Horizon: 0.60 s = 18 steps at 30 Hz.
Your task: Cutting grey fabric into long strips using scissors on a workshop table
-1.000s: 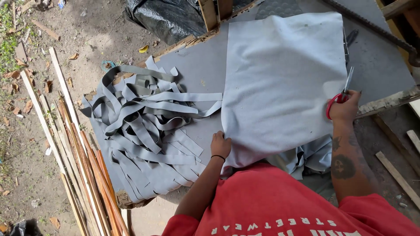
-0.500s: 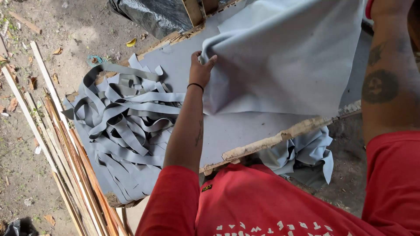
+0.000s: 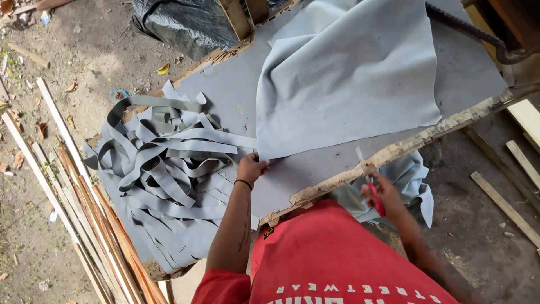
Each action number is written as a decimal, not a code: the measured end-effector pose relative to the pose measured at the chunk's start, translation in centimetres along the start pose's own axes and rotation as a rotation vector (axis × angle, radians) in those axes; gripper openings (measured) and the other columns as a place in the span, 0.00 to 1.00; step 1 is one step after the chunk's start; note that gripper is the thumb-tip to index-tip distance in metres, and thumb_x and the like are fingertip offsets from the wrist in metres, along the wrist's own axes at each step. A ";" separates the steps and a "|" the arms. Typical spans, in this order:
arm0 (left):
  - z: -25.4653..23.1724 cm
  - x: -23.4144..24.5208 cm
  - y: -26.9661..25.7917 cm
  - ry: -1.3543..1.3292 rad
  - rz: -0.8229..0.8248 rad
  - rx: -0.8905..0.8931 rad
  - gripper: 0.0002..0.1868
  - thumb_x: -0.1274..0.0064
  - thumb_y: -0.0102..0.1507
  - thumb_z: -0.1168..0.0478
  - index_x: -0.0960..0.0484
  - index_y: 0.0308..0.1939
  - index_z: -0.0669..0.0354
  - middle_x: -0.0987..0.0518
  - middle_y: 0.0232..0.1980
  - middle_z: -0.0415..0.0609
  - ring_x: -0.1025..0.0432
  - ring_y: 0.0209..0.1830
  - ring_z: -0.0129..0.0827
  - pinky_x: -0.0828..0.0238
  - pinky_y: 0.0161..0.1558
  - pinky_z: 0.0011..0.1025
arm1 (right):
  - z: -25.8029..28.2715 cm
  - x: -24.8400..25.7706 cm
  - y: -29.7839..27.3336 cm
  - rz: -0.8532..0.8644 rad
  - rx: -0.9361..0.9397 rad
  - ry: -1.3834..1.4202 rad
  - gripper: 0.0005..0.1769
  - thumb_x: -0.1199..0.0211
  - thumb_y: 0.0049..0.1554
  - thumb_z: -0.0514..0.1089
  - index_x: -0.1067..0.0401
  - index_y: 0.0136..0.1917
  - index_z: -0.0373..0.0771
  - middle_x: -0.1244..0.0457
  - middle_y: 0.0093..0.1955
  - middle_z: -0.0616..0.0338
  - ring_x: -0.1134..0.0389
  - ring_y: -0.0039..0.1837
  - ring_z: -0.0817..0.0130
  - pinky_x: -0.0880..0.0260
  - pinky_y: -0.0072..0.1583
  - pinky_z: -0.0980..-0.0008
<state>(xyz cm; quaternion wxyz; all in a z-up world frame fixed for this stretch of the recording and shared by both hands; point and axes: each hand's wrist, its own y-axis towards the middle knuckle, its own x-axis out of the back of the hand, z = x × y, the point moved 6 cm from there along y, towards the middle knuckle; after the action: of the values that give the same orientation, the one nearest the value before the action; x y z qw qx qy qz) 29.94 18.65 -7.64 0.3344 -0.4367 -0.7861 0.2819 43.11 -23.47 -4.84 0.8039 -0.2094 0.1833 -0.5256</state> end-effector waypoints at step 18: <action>0.0 -0.1 -2.2 -0.041 -0.447 -0.090 0.43 0.40 0.64 0.49 0.44 0.74 0.62 0.29 0.66 0.67 0.26 0.62 0.54 0.25 0.59 0.52 | -8.3 -20.3 -12.8 0.157 -0.213 0.118 0.30 0.46 0.66 0.60 0.39 0.73 0.42 0.33 0.51 0.37 0.27 0.47 0.50 0.21 0.46 0.55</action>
<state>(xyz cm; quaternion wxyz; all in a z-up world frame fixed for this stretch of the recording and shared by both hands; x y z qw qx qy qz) 28.89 17.51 -6.04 0.3527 -0.2602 -0.8817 0.1745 21.26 -10.53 -3.55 0.8035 -0.2472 0.3009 -0.4502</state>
